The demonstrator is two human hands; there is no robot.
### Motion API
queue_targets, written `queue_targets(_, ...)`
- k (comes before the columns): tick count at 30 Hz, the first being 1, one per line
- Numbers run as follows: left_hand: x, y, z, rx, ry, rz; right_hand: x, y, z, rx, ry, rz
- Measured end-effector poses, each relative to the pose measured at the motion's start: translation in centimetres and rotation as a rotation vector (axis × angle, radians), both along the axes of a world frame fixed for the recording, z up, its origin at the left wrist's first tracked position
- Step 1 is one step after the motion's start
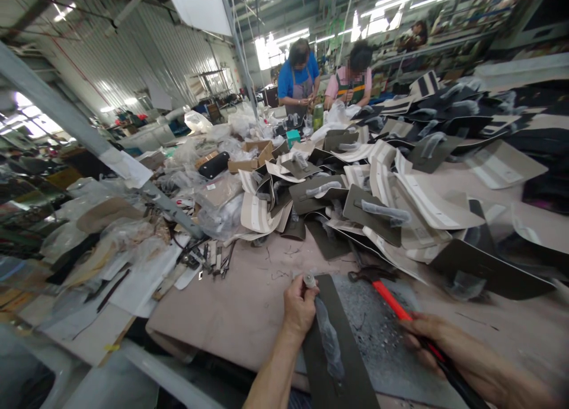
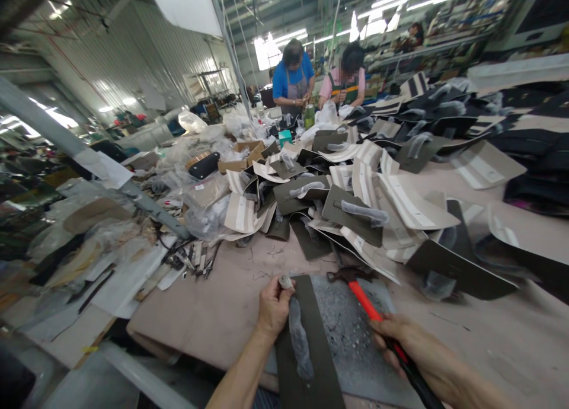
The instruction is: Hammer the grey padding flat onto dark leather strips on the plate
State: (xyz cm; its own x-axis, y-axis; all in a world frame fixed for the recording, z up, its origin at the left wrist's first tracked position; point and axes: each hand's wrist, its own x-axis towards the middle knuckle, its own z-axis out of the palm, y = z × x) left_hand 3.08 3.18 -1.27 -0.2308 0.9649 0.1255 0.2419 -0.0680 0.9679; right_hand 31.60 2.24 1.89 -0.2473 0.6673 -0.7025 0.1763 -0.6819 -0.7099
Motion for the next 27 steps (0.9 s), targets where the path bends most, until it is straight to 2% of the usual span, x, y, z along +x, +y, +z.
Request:
queue_targets(2, 0.0, -0.1, -0.1, 0.02, 0.033, -0.013, -0.8, -0.3, 1.1, -0.005, 0.047, 0.001)
queue_targets(4, -0.1, -0.3, -0.3, 0.038, 0.063, -0.032, -1.9, -0.7, 2.3, 0.153, -0.063, 0.09)
queue_targets(7, -0.1, -0.4, -0.5, 0.054, 0.08, -0.055, -3.9, -1.1, 3.8, 0.62, -0.287, 0.211)
queue_targets(9, -0.1, -0.3, -0.5, 0.061, 0.088, -0.063, -5.2, -1.2, 4.4, 0.961, -0.433, 0.185)
queue_targets(11, -0.1, -0.3, -0.5, 0.067, 0.096, -0.072, -6.0, -0.8, 4.7, 1.193, -0.575, 0.204)
queue_targets(14, -0.1, -0.3, -0.5, 0.079, 0.097, -0.076, -6.3, 0.2, 5.9, 1.296, -0.733, 0.412)
queue_targets(16, -0.2, -0.2, -0.5, 0.081, 0.099, -0.077, -6.3, 0.8, 8.1, 1.33, -0.764, 0.455)
queue_targets(17, -0.2, -0.2, -0.5, 0.078, 0.103, -0.08, -6.4, 1.0, 9.5, 1.371, -0.749, 0.4)
queue_targets(19, -0.2, -0.2, -0.5, 0.071, 0.107, -0.083, -6.8, 0.9, 12.1, 1.45, -0.701, 0.162)
queue_targets(21, -0.2, -0.2, -0.4, 0.069, 0.105, -0.081, -7.3, 0.4, 13.2, 1.493, -0.659, -0.103)
queue_targets(22, -0.2, -0.2, -0.4, 0.068, 0.106, -0.08, -7.5, 0.2, 12.9, 1.505, -0.641, -0.134)
queue_targets(23, -0.2, -0.2, -0.4, 0.065, 0.106, -0.08, -7.6, 0.0, 12.0, 1.502, -0.639, -0.086)
queue_targets(24, -0.2, -0.3, -0.4, 0.06, 0.109, -0.082, -7.5, -0.2, 10.8, 1.482, -0.649, 0.03)
queue_targets(25, -0.3, -0.3, -0.4, 0.053, 0.115, -0.087, -7.3, -0.3, 9.4, 1.438, -0.664, 0.203)
queue_targets(27, -0.3, -0.3, -0.5, 0.047, 0.12, -0.097, -6.3, -0.2, 6.9, 1.264, -0.756, 0.455)
